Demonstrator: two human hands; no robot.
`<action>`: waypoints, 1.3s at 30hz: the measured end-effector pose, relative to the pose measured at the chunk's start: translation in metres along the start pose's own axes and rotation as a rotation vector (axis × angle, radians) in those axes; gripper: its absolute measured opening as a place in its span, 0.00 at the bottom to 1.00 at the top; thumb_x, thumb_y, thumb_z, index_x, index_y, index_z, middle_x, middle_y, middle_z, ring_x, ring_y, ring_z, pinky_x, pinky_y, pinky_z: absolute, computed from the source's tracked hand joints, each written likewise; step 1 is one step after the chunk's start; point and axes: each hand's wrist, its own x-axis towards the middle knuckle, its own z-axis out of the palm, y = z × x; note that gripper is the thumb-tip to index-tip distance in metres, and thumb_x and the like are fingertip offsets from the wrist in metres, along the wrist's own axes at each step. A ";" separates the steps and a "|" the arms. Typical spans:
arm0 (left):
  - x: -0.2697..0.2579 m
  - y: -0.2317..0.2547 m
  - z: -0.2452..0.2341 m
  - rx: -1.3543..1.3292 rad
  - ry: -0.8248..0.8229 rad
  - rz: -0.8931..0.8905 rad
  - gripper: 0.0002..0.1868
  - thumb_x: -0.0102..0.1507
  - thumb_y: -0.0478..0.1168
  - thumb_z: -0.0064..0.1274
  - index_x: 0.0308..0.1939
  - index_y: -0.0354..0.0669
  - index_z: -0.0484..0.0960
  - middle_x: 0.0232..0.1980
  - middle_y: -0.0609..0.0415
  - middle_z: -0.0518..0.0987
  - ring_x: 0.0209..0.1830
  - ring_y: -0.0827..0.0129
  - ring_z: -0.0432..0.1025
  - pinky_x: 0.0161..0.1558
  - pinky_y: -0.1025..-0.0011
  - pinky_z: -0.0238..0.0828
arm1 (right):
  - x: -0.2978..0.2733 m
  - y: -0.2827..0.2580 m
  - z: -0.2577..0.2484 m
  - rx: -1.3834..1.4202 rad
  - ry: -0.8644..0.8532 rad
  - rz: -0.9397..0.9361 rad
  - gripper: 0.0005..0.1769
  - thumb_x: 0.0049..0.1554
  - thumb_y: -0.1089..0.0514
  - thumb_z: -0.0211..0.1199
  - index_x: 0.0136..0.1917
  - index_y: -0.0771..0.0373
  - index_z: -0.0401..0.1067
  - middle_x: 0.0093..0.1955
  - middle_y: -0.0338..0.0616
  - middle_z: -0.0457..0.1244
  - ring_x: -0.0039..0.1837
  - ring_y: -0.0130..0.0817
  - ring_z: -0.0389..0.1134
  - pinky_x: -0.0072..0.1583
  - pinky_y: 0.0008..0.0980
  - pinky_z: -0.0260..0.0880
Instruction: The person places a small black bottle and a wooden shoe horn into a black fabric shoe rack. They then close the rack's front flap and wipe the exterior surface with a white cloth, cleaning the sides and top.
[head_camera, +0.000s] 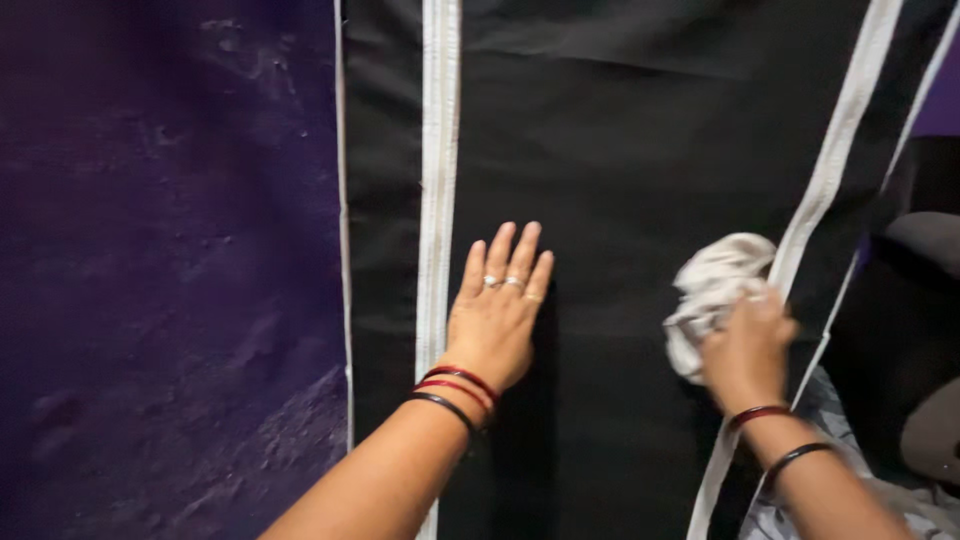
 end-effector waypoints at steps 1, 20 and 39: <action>0.000 0.001 -0.001 -0.028 0.024 0.001 0.40 0.59 0.37 0.46 0.77 0.44 0.57 0.83 0.45 0.44 0.83 0.51 0.36 0.77 0.49 0.27 | 0.003 0.011 0.004 -0.080 0.023 0.026 0.30 0.53 0.67 0.58 0.69 0.76 0.65 0.76 0.72 0.50 0.67 0.69 0.58 0.66 0.53 0.63; -0.015 -0.035 -0.018 -0.139 0.227 -0.059 0.43 0.58 0.36 0.46 0.79 0.45 0.54 0.83 0.42 0.48 0.83 0.46 0.41 0.76 0.49 0.35 | 0.016 -0.197 0.007 0.127 0.221 -0.746 0.27 0.54 0.60 0.62 0.67 0.61 0.69 0.77 0.47 0.58 0.73 0.50 0.61 0.67 0.46 0.63; -0.001 -0.001 -0.022 -0.169 0.214 -0.013 0.44 0.60 0.36 0.48 0.80 0.48 0.51 0.84 0.44 0.46 0.83 0.48 0.42 0.77 0.49 0.37 | -0.001 -0.104 0.029 0.000 -0.088 -0.146 0.28 0.51 0.63 0.63 0.64 0.75 0.65 0.77 0.73 0.46 0.75 0.71 0.50 0.75 0.57 0.54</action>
